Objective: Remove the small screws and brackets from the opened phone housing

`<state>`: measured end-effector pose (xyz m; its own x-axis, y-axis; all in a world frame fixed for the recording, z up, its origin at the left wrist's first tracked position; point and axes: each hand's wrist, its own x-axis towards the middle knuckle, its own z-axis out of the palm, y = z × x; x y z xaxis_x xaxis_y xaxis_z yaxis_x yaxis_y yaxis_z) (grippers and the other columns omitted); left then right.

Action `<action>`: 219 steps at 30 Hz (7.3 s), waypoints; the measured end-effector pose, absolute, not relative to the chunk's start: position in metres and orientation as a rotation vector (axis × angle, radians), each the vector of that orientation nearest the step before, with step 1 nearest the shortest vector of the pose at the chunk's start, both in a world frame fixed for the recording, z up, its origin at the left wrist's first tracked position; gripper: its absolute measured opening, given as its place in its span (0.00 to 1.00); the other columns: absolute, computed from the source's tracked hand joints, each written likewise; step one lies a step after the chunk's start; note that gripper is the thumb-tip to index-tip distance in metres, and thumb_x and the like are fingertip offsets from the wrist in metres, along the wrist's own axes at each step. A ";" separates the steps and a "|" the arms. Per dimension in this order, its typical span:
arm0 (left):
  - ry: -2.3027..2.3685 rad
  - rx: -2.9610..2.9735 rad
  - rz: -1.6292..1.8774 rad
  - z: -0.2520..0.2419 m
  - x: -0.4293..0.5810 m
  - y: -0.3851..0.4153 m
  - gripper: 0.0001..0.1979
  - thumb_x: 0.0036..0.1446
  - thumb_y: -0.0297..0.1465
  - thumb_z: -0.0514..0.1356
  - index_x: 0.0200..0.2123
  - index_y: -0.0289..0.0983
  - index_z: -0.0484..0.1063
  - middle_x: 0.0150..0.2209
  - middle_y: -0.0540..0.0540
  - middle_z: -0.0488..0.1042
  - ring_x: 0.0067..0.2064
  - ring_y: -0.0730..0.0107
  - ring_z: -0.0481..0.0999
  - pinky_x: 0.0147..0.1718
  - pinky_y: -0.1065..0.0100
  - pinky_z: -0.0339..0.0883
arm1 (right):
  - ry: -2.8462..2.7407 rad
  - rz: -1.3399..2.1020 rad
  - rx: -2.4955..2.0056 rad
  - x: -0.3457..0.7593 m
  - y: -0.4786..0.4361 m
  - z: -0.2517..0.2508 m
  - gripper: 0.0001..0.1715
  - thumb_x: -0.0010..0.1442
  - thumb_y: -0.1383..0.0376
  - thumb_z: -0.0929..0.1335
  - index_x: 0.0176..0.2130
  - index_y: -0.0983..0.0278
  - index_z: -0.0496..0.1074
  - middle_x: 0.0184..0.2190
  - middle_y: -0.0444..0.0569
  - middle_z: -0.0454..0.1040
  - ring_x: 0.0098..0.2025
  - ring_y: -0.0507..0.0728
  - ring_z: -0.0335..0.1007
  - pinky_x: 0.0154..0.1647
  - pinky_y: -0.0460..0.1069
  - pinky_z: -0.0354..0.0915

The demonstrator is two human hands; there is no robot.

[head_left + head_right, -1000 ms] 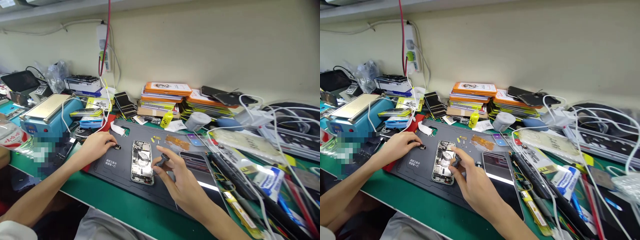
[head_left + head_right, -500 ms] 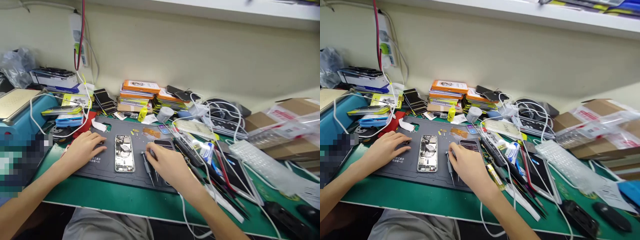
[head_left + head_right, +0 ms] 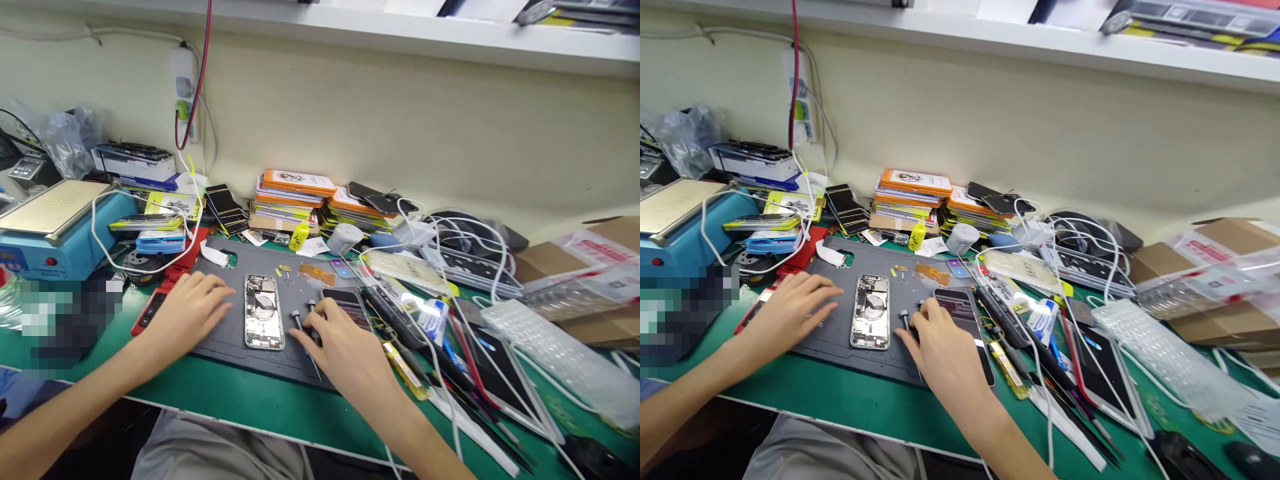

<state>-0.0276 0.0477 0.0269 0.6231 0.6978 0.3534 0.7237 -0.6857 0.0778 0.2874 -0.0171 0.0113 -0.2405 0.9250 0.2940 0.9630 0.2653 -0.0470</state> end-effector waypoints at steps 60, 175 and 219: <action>-1.464 -2.889 -0.995 -0.003 0.013 -0.028 0.08 0.83 0.30 0.55 0.53 0.42 0.76 0.51 0.46 0.83 0.48 0.58 0.80 0.47 0.58 0.75 | -1.415 0.246 -1.124 0.198 -0.058 -0.015 0.26 0.78 0.68 0.70 0.70 0.57 0.65 0.42 0.50 0.83 0.41 0.57 0.88 0.40 0.50 0.87; -1.537 -2.881 -0.798 0.010 0.034 -0.032 0.10 0.81 0.29 0.58 0.41 0.41 0.73 0.40 0.50 0.80 0.38 0.61 0.78 0.38 0.61 0.69 | -1.212 0.420 -1.191 0.200 -0.069 -0.029 0.35 0.78 0.72 0.68 0.76 0.53 0.60 0.49 0.52 0.82 0.49 0.59 0.89 0.46 0.55 0.89; -1.841 -2.619 -0.692 0.021 -0.024 0.023 0.14 0.78 0.28 0.59 0.45 0.42 0.86 0.45 0.49 0.86 0.44 0.65 0.88 0.45 0.67 0.80 | -1.125 0.570 -1.093 0.211 -0.074 -0.043 0.33 0.76 0.69 0.71 0.74 0.57 0.63 0.45 0.56 0.85 0.31 0.58 0.85 0.31 0.53 0.85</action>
